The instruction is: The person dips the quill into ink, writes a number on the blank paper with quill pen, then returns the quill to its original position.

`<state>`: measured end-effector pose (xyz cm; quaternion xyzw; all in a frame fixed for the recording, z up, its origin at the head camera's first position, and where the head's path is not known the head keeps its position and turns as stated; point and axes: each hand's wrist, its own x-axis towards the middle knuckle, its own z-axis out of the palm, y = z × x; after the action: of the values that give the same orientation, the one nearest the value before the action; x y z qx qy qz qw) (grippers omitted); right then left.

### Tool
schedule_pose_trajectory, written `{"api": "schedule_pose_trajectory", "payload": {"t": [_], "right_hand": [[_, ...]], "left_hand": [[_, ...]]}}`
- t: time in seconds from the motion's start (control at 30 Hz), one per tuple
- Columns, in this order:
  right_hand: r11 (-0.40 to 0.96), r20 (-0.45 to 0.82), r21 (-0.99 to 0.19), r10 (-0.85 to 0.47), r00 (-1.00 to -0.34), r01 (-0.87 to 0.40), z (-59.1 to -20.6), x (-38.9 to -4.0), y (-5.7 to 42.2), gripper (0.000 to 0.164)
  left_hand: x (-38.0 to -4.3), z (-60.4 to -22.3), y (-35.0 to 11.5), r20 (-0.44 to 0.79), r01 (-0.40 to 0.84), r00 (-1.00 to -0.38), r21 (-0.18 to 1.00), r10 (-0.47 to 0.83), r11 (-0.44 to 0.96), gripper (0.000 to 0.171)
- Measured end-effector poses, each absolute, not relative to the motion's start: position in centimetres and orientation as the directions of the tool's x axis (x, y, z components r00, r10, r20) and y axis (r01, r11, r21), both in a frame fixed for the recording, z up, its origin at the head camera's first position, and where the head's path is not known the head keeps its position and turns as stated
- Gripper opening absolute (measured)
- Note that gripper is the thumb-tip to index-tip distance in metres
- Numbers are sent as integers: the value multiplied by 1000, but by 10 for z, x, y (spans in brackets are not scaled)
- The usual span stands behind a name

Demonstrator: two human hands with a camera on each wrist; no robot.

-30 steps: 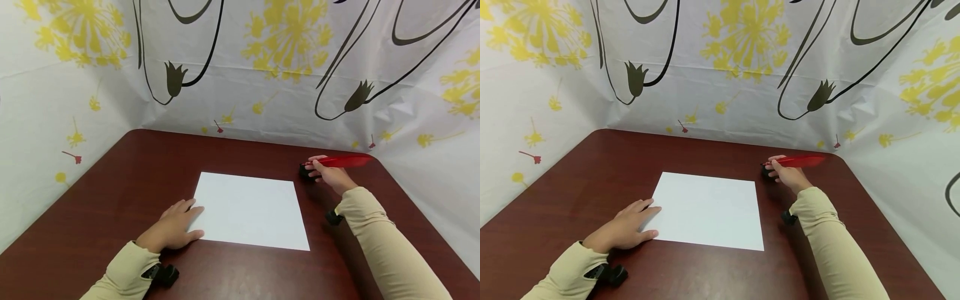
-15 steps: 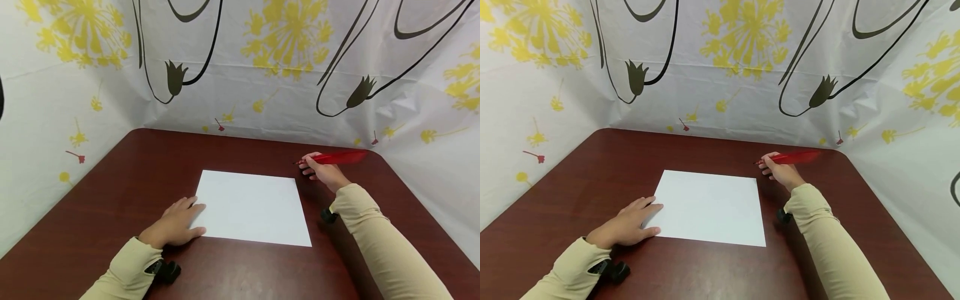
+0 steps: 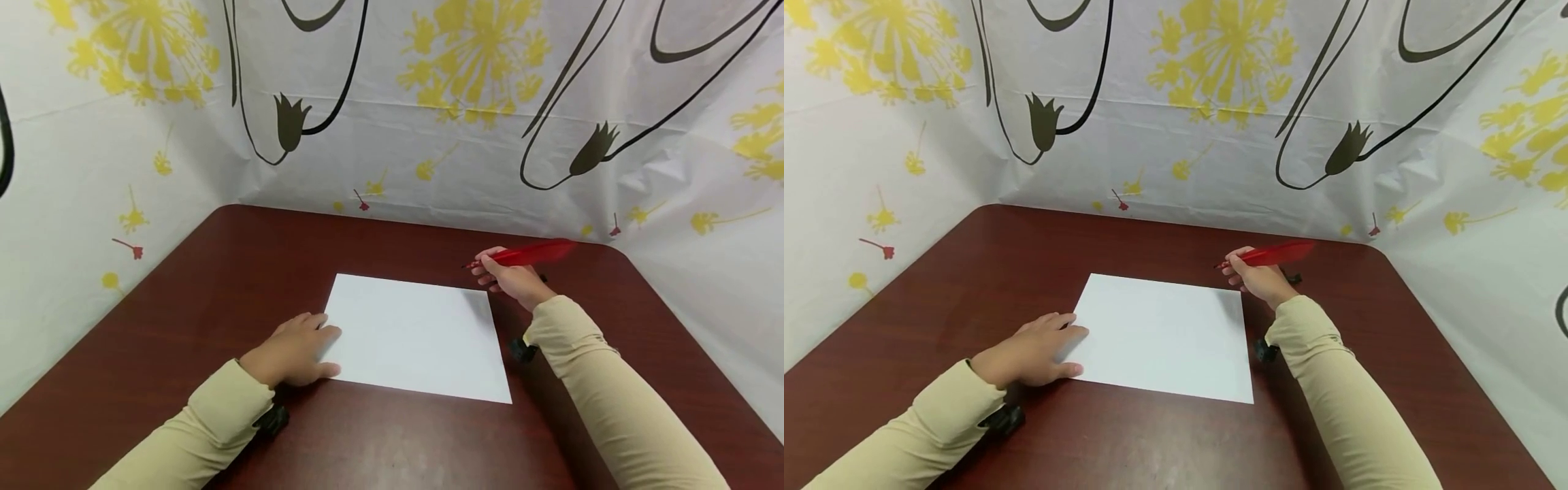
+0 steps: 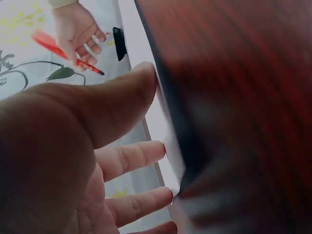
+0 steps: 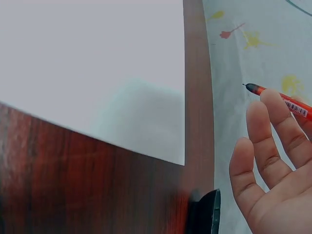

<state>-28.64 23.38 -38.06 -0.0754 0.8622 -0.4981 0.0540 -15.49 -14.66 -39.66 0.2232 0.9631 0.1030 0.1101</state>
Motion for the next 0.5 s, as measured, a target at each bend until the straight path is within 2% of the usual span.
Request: {"api": "schedule_pose_trajectory", "payload": {"t": [0.5], "right_hand": [[492,-37,-867,-219,-975,-77,-377,-287,220,40]], "left_hand": [[-161,-392,-135,-170,429,-875,167,454,888,51]]}}
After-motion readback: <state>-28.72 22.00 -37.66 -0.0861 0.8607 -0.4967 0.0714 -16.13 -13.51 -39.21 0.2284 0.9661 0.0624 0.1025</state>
